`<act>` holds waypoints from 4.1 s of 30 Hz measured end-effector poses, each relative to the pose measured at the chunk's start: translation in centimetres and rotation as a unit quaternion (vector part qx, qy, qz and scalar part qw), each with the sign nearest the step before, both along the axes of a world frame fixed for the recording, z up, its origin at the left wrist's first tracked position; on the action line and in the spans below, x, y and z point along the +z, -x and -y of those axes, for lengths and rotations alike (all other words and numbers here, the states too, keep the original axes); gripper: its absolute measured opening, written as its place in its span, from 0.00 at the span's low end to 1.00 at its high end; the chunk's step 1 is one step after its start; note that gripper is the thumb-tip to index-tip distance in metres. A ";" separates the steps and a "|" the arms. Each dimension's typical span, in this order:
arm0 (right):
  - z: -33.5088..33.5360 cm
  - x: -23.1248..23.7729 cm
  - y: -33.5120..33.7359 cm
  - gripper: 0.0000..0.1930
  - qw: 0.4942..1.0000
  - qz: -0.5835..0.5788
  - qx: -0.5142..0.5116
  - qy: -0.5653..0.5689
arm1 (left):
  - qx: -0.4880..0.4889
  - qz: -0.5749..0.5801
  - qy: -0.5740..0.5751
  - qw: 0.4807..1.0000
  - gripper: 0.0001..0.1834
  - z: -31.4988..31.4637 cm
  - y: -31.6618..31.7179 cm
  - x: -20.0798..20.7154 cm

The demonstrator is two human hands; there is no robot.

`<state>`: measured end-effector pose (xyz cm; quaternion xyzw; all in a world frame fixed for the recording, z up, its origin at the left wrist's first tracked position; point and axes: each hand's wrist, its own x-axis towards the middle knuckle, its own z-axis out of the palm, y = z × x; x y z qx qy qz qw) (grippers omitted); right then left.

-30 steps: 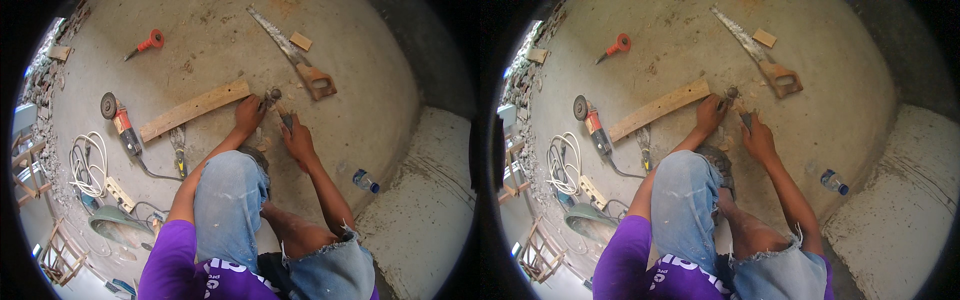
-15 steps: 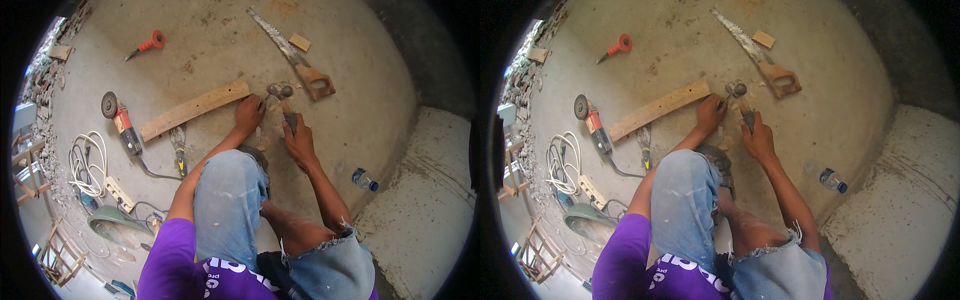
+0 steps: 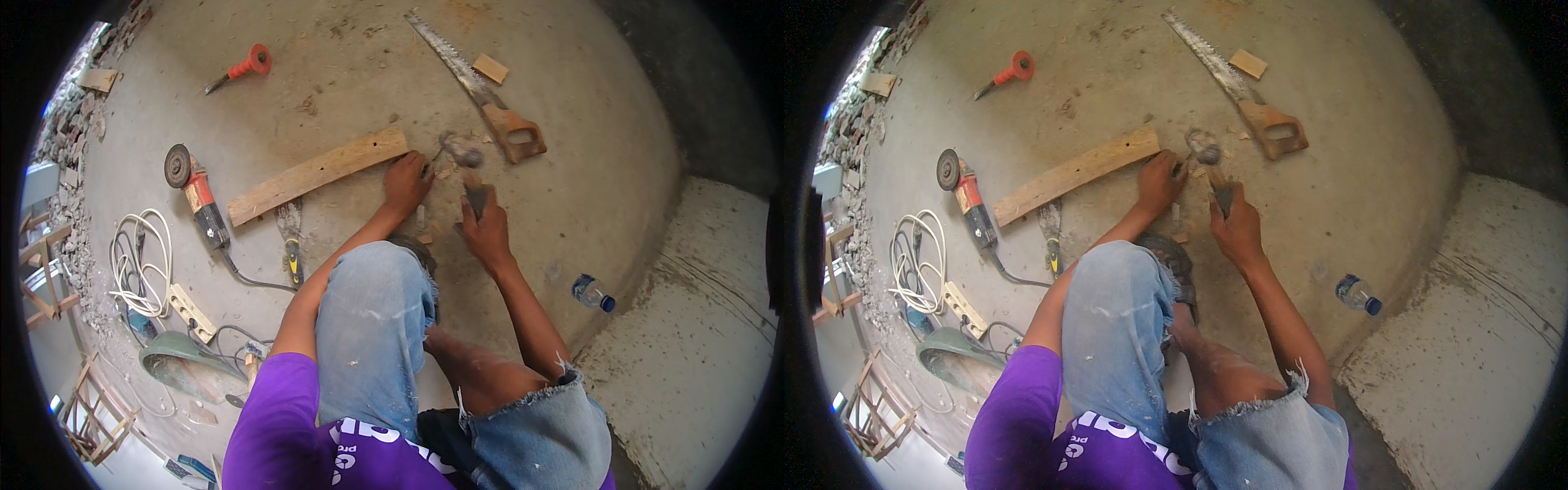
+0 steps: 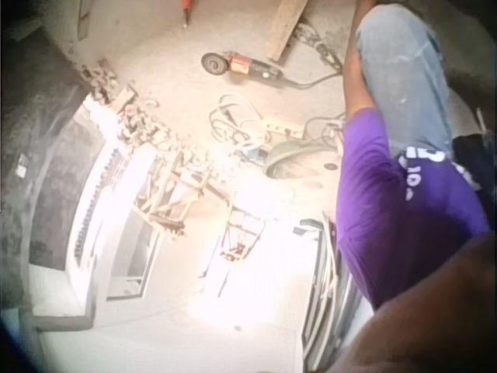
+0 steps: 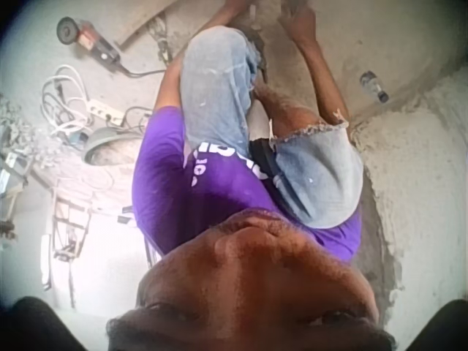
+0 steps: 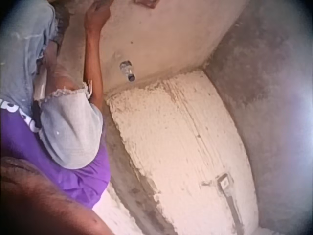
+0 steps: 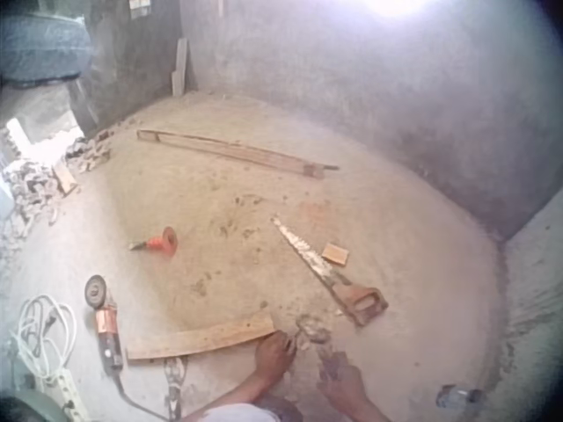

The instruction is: The person repairs a hoe by attaching a new wooden handle. They use a hammer to drive the wooden wedge into the handle, a saw to cut the excess wood, and a utility knife to trim the wood. The person also uses a grinder to smooth the edges of the handle.

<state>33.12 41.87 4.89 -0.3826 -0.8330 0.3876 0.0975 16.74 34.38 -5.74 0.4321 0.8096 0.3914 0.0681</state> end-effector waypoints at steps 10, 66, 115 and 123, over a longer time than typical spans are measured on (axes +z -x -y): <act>0.5 -1.3 0.2 0.18 0.997 0.072 -0.003 0.004 | -0.007 0.015 -0.028 0.999 0.11 0.0 0.1 -0.3; 4.5 -4.8 -15.9 0.24 0.961 -0.039 -0.236 0.136 | -0.515 -0.237 0.115 0.816 0.18 -6.9 12.2 3.2; 2.7 4.2 -7.3 0.18 0.982 0.035 -0.153 0.101 | -0.239 0.059 0.039 0.969 0.08 -0.9 -3.2 1.8; 2.1 3.2 -6.5 0.19 0.974 0.052 -0.164 0.149 | -0.240 0.067 0.034 0.968 0.07 -0.9 -2.8 1.3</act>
